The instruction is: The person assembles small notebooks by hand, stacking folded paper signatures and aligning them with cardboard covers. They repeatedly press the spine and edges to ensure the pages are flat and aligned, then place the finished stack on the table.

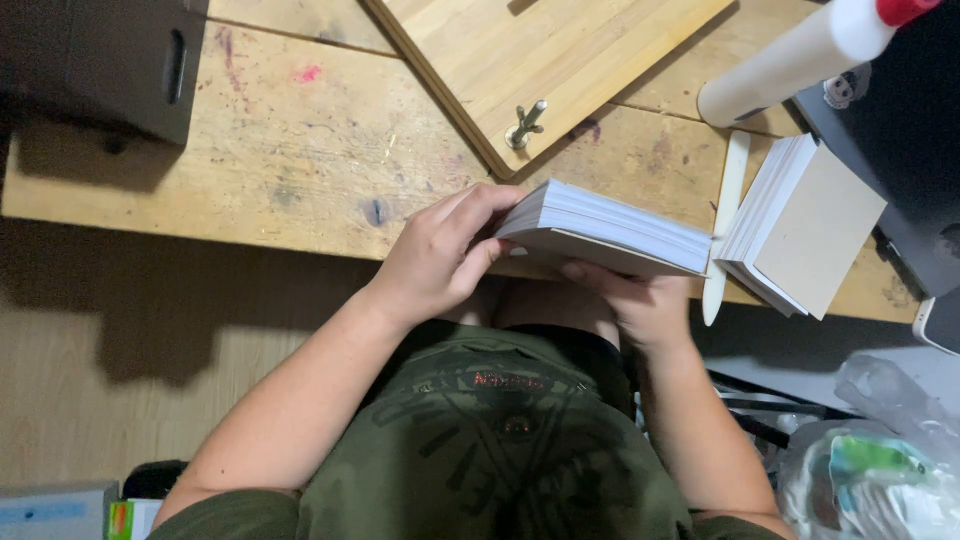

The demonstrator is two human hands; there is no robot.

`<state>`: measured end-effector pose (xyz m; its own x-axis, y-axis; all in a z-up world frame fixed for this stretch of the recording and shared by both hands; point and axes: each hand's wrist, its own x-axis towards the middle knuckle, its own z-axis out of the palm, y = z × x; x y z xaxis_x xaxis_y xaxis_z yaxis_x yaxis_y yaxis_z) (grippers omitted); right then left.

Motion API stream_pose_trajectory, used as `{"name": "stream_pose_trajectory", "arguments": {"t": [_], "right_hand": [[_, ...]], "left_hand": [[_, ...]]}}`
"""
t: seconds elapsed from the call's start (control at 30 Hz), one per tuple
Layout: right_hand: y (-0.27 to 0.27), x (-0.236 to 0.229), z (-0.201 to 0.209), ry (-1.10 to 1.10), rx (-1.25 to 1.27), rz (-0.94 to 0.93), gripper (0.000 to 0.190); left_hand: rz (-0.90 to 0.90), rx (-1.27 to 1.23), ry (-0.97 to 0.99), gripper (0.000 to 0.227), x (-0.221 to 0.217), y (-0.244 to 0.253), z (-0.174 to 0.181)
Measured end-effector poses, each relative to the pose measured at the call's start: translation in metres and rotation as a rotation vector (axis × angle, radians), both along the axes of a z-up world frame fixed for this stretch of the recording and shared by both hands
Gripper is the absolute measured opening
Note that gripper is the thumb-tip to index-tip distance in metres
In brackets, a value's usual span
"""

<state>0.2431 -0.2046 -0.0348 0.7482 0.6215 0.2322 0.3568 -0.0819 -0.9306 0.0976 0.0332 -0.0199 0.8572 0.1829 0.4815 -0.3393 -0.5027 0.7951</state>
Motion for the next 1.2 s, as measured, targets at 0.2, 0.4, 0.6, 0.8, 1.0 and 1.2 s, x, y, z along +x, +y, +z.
{"name": "stream_pose_trajectory", "arguments": {"t": [0.2,0.4,0.6,0.8,1.0,1.2], "right_hand": [[0.008,-0.003,0.005,0.056,0.079,0.023,0.03],[0.016,0.008,0.001,0.063,0.072,0.066,0.021],[0.007,0.013,-0.022,0.088,0.157,0.068,0.048],[0.021,-0.002,0.03,0.256,0.032,0.185,0.029],[0.048,0.001,0.069,0.068,-0.095,0.388,0.033],[0.019,0.002,0.03,-0.072,-0.022,0.223,0.024]], "left_hand": [[0.014,0.035,0.013,0.043,-0.006,0.001,0.012],[0.011,0.009,0.043,0.045,0.002,0.007,0.001],[0.075,-0.222,-0.08,0.037,-0.003,-0.011,0.029],[0.095,-0.171,-0.184,0.033,-0.002,-0.014,0.059],[0.009,-0.046,-0.232,0.033,-0.002,-0.001,0.054],[-0.044,0.104,-0.229,0.029,-0.001,0.007,0.066]]}}
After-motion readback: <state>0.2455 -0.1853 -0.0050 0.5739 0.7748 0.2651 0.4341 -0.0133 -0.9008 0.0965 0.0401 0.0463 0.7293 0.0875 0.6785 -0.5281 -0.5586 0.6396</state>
